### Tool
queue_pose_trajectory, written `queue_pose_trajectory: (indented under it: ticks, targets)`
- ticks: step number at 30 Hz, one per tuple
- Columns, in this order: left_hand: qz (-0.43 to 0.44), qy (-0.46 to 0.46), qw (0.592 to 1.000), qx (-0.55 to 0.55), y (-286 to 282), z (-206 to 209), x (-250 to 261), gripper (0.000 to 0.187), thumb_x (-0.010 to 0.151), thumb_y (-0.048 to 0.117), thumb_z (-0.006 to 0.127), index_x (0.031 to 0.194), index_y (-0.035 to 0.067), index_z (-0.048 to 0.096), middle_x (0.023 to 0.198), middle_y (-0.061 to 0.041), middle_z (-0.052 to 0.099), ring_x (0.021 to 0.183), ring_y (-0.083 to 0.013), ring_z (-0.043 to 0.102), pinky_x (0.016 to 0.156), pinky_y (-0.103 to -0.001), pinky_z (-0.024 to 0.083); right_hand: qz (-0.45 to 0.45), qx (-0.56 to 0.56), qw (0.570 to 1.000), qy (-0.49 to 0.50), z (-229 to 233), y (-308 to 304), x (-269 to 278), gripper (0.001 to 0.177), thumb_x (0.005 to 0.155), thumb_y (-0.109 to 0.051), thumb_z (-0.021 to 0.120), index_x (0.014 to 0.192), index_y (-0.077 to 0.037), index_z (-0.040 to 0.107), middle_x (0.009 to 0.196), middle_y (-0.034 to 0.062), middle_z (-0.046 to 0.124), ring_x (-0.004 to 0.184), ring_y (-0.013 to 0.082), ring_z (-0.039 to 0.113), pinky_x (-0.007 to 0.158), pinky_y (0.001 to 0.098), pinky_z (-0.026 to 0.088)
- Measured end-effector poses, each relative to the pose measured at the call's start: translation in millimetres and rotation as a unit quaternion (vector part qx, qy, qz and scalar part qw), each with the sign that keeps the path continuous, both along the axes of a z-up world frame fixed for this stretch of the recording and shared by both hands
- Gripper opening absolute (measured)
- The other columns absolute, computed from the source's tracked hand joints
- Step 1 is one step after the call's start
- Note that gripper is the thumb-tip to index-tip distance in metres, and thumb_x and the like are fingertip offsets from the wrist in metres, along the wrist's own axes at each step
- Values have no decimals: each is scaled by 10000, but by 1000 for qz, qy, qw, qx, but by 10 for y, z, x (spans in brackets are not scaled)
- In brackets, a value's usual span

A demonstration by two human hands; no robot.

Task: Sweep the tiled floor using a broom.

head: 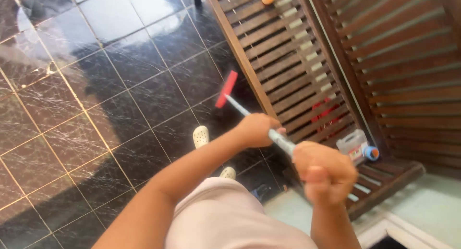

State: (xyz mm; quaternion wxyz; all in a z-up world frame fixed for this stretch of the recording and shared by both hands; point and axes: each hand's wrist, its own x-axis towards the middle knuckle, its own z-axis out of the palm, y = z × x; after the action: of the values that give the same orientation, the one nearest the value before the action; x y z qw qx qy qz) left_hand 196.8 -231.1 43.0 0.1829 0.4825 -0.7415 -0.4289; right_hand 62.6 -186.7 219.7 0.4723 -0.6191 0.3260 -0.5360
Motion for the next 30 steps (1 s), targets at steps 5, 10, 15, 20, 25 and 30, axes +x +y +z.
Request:
queue_pose_trajectory:
  ticks: [5, 10, 15, 20, 25, 30]
  targets:
    - [31, 29, 998, 38, 114, -853, 548, 376, 950, 412, 592, 779, 101, 718, 800, -148, 725, 812, -393, 700, 740, -501, 550, 218, -98, 954, 179, -437, -332, 786, 352, 997, -181, 614, 686, -26, 558, 651, 99, 529, 576, 260, 527, 553, 374, 393]
    - [101, -37, 993, 45, 314, -916, 1502, 350, 925, 408, 618, 766, 108, 706, 804, -143, 721, 818, -395, 698, 739, -508, 547, 289, -48, 955, 52, -819, -334, 1264, 319, 1040, -159, 573, 745, -38, 557, 685, 73, 544, 610, 228, 555, 605, 367, 481]
    - [269, -135, 953, 3, 489, -1571, 2457, 367, 857, 451, 719, 772, 96, 691, 820, -134, 706, 833, -388, 693, 718, -509, 549, 303, -50, 937, 168, -1529, -404, 1827, 198, 1003, -135, 584, 892, 12, 659, 748, 105, 578, 623, 217, 570, 586, 317, 447]
    - [498, -163, 842, -129, 601, -1344, 2799, 386, 808, 445, 753, 693, 88, 660, 765, -125, 667, 778, -385, 666, 710, -503, 519, 425, -76, 876, 214, -1334, -792, 2365, 138, 966, -119, 682, 873, -19, 700, 697, 75, 607, 563, 127, 555, 526, 275, 435]
    - [638, -145, 750, -99, 788, -99, 2244, 428, 866, 463, 741, 690, 84, 645, 735, -138, 664, 770, -388, 664, 696, -505, 519, 545, 0, 838, 3, -489, -1286, 2553, 295, 1054, -210, 585, 836, -23, 649, 596, 23, 564, 454, 136, 536, 500, 289, 481]
    - [751, -158, 641, -23, 1334, -375, 1184, 399, 942, 385, 671, 682, 88, 608, 704, -141, 672, 703, -369, 667, 668, -516, 509, 647, 248, 715, -98, -916, -1145, 2602, 365, 1086, -294, 540, 801, -66, 557, 647, 101, 569, 567, 207, 583, 684, 386, 559]
